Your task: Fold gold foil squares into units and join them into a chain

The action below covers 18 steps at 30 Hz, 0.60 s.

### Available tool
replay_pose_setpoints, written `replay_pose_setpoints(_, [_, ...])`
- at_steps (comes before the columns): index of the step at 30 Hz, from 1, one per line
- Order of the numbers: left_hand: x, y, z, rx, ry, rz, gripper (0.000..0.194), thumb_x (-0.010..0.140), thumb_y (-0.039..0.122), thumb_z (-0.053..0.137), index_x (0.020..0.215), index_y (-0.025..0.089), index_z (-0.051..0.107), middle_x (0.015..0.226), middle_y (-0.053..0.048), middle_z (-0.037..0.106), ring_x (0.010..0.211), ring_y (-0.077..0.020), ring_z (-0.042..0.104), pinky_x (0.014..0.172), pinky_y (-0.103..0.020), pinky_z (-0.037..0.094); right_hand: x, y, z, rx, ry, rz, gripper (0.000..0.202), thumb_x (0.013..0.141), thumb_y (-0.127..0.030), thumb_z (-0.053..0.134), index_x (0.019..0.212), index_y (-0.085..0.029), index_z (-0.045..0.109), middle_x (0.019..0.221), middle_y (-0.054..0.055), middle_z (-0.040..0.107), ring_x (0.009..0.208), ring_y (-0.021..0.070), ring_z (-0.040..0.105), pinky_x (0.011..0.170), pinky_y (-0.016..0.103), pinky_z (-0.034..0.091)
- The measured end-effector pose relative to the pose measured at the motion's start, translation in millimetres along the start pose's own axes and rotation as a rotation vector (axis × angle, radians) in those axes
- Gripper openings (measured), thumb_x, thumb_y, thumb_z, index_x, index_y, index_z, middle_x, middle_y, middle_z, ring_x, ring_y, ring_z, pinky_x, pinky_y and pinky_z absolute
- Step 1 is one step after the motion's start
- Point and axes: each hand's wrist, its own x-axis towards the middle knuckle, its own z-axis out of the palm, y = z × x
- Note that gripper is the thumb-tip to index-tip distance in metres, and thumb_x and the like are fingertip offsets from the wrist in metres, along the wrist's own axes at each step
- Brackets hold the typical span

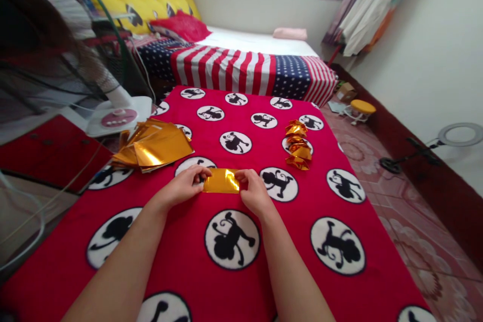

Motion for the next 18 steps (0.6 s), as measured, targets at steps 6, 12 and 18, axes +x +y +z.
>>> replay_pose_setpoints(6, [2.8,-8.7,-2.6,-0.362,0.078,-0.116,0.032,0.071,0.028,0.06,0.1,0.014,0.061,0.086,-0.004,0.066,0.067,-0.0139,0.059,0.062,-0.026,0.047,5.6,4.4,2.5,0.281,0.064,0.121,0.05,0.054,-0.007,0.043,0.101,-0.019,0.052,0.093,0.003,0.064,0.083,0.0156,0.062,0.081,0.032,0.051])
replay_pose_setpoints(12, [6.3,6.5,16.8,0.204,0.318,-0.141,0.053,0.061,0.048,0.078,0.105,0.024,0.063,0.11,-0.006,0.065,0.098,-0.0256,0.061,0.078,-0.034,0.048,3.3,-0.4,18.3,0.003,0.237,0.099,0.051,0.069,-0.031,0.063,0.116,-0.019,0.049,0.098,0.005,0.063,0.078,0.0169,0.06,0.078,0.035,0.05])
replay_pose_setpoints(18, [5.8,10.3,15.6,0.259,0.227,-0.158,0.04,0.061,0.05,0.079,0.089,0.026,0.065,0.094,-0.001,0.067,0.084,-0.0218,0.062,0.066,-0.029,0.043,-2.5,-5.4,30.1,-0.184,0.348,0.016,0.054,0.069,-0.034,0.067,0.119,-0.017,0.054,0.101,0.006,0.065,0.078,0.0184,0.06,0.08,0.036,0.048])
